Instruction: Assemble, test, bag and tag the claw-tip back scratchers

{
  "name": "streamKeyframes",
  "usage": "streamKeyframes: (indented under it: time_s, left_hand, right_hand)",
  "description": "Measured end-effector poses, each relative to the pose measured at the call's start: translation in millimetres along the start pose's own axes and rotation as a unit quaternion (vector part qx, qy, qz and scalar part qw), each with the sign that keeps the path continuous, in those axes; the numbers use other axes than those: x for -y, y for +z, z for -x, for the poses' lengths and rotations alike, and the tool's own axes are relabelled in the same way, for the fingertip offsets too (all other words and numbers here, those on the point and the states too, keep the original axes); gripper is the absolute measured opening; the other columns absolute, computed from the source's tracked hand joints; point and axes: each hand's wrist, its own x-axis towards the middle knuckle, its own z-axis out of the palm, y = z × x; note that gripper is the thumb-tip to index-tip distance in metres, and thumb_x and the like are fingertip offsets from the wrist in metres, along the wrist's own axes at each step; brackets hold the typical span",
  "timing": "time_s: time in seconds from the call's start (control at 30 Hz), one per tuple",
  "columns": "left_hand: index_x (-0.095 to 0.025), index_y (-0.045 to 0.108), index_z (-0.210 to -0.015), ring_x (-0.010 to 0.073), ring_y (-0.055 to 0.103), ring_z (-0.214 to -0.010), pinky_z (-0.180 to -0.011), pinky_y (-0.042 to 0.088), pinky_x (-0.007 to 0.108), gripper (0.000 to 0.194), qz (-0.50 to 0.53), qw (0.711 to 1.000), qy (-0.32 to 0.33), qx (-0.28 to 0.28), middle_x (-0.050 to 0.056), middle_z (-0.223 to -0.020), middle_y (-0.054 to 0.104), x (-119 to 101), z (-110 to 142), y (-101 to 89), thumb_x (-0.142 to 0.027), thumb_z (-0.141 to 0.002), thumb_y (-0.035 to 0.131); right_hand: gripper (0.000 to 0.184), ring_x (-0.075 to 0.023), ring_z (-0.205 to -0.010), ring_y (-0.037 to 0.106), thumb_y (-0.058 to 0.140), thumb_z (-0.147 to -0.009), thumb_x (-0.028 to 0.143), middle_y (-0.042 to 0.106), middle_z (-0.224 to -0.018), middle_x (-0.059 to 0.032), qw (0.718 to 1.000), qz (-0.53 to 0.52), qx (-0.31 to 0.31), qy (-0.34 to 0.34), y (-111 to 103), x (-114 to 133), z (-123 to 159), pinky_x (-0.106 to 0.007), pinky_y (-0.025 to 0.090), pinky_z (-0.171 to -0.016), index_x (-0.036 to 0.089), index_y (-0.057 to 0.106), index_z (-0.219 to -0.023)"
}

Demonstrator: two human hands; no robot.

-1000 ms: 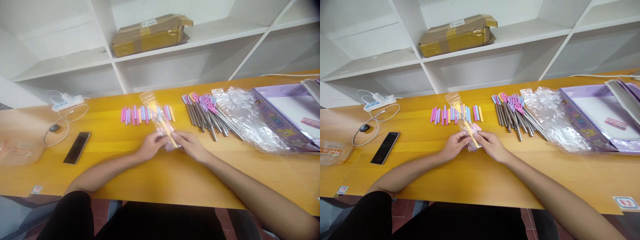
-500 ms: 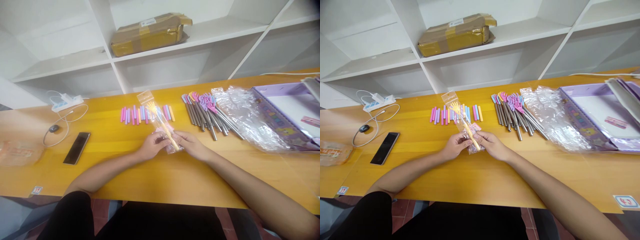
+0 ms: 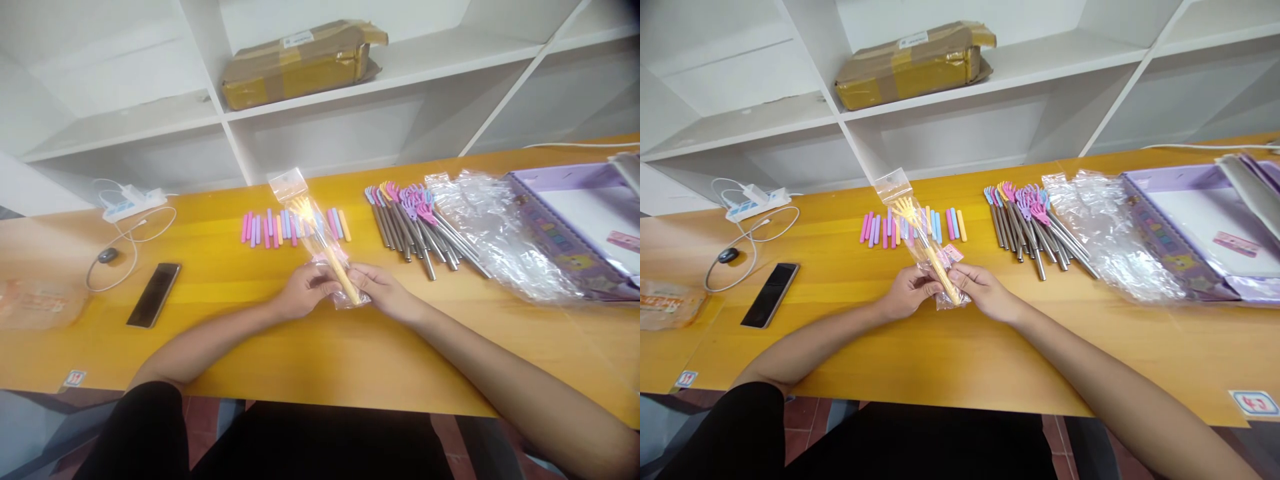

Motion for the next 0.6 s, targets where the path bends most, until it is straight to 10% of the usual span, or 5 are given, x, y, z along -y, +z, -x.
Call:
streamKeyframes:
  time_s: [0.4, 0.6]
  left_hand:
    - [-0.018, 0.072, -0.113, 0.0217, 0.067, -0.103, -0.096, 0.054, 0.036, 0.044, 0.015, 0.999, -0.015, 0.040, 0.008, -0.111, 0.072, 0.6, -3.0, -10.7, -0.057, -0.093, 0.077]
    - [-0.022, 0.066, -0.115, 0.0159, 0.066, -0.096, -0.085, 0.054, 0.028, 0.048, 0.083, 0.990, -0.034, -0.112, 0.005, -0.108, 0.069, -6.8, -26.0, -36.2, -0.060, -0.090, 0.080]
  right_hand:
    - [0.062, -0.0133, -0.068, 0.047, 0.051, -0.103, 0.074, 0.052, -0.072, 0.0006, 0.984, 0.157, -0.004, -0.088, -11.7, 14.8, -1.5, -0.026, 0.040, -0.064, 0.019, 0.055, -0.075]
    - [0.050, -0.0140, -0.070, 0.054, 0.051, -0.111, 0.055, 0.060, -0.075, -0.0009, 0.953, 0.245, 0.105, -0.146, -6.6, 13.9, -2.5, -0.027, 0.042, -0.070, 0.019, 0.066, -0.080]
